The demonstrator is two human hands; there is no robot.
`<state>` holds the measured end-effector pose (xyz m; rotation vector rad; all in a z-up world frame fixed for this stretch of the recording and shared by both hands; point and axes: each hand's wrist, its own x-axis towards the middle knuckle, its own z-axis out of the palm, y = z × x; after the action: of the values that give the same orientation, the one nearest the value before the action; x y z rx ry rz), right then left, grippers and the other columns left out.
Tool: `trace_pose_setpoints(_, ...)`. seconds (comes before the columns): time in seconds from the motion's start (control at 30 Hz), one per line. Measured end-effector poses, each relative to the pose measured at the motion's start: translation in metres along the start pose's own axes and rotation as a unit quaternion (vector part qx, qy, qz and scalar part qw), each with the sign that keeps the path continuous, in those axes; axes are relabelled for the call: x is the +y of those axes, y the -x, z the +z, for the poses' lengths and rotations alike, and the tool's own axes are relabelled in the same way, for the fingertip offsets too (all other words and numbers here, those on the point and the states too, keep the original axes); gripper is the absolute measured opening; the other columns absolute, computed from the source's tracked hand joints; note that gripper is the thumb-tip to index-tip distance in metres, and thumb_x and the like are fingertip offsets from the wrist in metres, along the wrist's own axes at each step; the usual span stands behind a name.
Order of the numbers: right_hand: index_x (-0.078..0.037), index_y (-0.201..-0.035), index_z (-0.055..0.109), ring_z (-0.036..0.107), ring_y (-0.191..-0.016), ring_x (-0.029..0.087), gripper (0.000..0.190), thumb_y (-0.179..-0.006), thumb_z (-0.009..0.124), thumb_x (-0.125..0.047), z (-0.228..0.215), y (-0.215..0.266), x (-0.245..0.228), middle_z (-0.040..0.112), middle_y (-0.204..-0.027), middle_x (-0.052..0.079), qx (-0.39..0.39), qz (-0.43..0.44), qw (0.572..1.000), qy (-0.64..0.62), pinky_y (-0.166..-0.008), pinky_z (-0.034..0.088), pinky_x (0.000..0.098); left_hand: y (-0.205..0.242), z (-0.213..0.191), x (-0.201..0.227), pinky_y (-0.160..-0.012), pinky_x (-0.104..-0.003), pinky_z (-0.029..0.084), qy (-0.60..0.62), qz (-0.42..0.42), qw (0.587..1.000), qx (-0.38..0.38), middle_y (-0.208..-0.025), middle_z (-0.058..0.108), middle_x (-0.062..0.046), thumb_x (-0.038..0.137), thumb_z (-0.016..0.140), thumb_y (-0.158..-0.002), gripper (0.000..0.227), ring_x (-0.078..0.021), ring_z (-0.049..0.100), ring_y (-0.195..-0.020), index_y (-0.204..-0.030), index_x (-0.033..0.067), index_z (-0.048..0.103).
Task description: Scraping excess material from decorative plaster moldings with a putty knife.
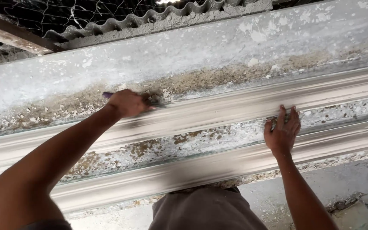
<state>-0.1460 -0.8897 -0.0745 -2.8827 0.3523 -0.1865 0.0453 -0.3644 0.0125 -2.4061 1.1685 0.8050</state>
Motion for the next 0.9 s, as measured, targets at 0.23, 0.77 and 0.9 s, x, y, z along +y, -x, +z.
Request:
trace_pose_setpoints(0.23, -0.011, -0.167, 0.033, 0.027, -0.155, 0.051, 0.067, -0.106, 0.053, -0.03, 0.003, 0.003, 0.005, 0.024, -0.168, 0.032, 0.016, -0.023, 0.999, 0.019, -0.125, 0.024, 0.0657, -0.034, -0.04, 0.034, -0.053, -0.028, 0.055, -0.018, 0.017, 0.994, -0.102, -0.079, 0.065, -0.005, 0.056, 0.013, -0.112, 0.07, -0.0132, 0.062, -0.063, -0.106, 0.0176, 0.071)
trace_pose_setpoints(0.77, -0.016, -0.166, 0.031, 0.031, -0.152, 0.049, 0.067, -0.105, 0.051, -0.034, 0.008, 0.002, 0.009, 0.025, -0.165, 0.03, -0.004, -0.013, 0.999, 0.03, -0.124, 0.023, 0.0658, -0.057, -0.041, 0.033, -0.056, -0.038, 0.06, -0.061, 0.1, 0.992, 0.055, -0.104, 0.066, -0.017, 0.041, 0.033, -0.107, 0.046, -0.0217, 0.07, -0.062, -0.135, 0.012, 0.054)
trace_pose_setpoints(0.9, -0.014, -0.166, 0.03, 0.03, -0.152, 0.05, 0.069, -0.104, 0.051, -0.034, 0.006, -0.001, 0.005, 0.024, -0.165, 0.031, -0.011, -0.002, 1.0, 0.028, -0.125, 0.021, 0.066, -0.055, -0.032, 0.027, -0.058, -0.041, 0.062, -0.006, 0.123, 0.986, 0.116, -0.102, 0.067, -0.014, 0.048, 0.034, -0.11, 0.049, -0.0227, 0.07, -0.073, -0.111, 0.0074, 0.062)
